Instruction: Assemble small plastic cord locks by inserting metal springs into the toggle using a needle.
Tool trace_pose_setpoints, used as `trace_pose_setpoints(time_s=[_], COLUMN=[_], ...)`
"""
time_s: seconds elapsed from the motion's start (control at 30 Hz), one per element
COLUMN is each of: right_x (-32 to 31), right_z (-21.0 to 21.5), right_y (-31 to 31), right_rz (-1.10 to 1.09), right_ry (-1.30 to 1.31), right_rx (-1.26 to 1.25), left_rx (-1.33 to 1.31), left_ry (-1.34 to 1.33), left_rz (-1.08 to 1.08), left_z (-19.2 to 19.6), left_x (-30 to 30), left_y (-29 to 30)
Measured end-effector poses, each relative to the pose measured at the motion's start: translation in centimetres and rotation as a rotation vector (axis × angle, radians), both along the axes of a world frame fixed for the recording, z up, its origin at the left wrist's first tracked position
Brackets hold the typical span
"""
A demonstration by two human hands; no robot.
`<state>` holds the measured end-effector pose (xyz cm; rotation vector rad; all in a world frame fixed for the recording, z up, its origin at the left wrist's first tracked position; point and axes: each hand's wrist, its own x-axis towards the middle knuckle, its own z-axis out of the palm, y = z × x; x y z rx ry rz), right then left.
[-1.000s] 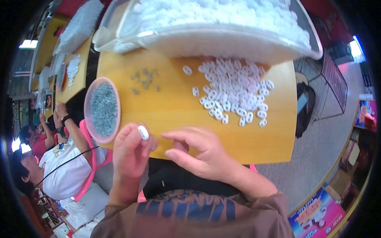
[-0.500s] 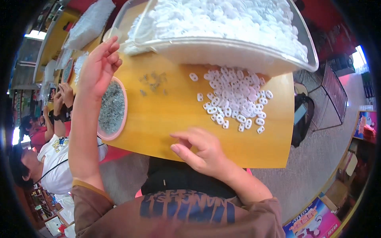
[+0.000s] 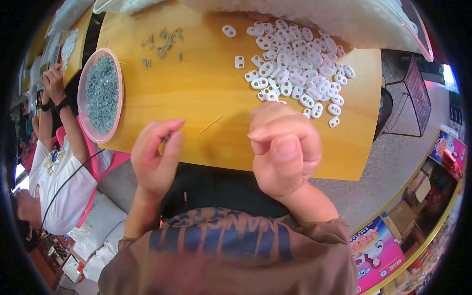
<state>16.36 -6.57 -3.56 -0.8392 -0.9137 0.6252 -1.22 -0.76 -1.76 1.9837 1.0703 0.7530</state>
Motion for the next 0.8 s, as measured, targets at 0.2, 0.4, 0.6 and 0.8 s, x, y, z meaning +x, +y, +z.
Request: trace_pose_setpoints(time_s=[0.2, 0.4, 0.6, 0.8], right_x=[-0.1, -0.4, -0.4, -0.4], right_z=[-0.3, -0.5, -0.2, 0.0], right_y=[-0.2, -0.3, -0.7, -0.6], right_rz=[0.025, 0.059, 0.090, 0.117], right_ry=[0.030, 0.060, 0.060, 0.062], right_rx=[0.016, 0.031, -0.029, -0.056], left_rx=[0.122, 0.223, 0.168, 0.298], left_ry=[0.037, 0.093, 0.199, 0.330], left_rz=[-0.099, -0.130, -0.015, 0.020], left_z=[-0.3, -0.3, -0.2, -1.1], left_x=[0.9, 1.6, 2.9, 3.8], left_y=[-0.5, 0.8, 4.5, 5.4])
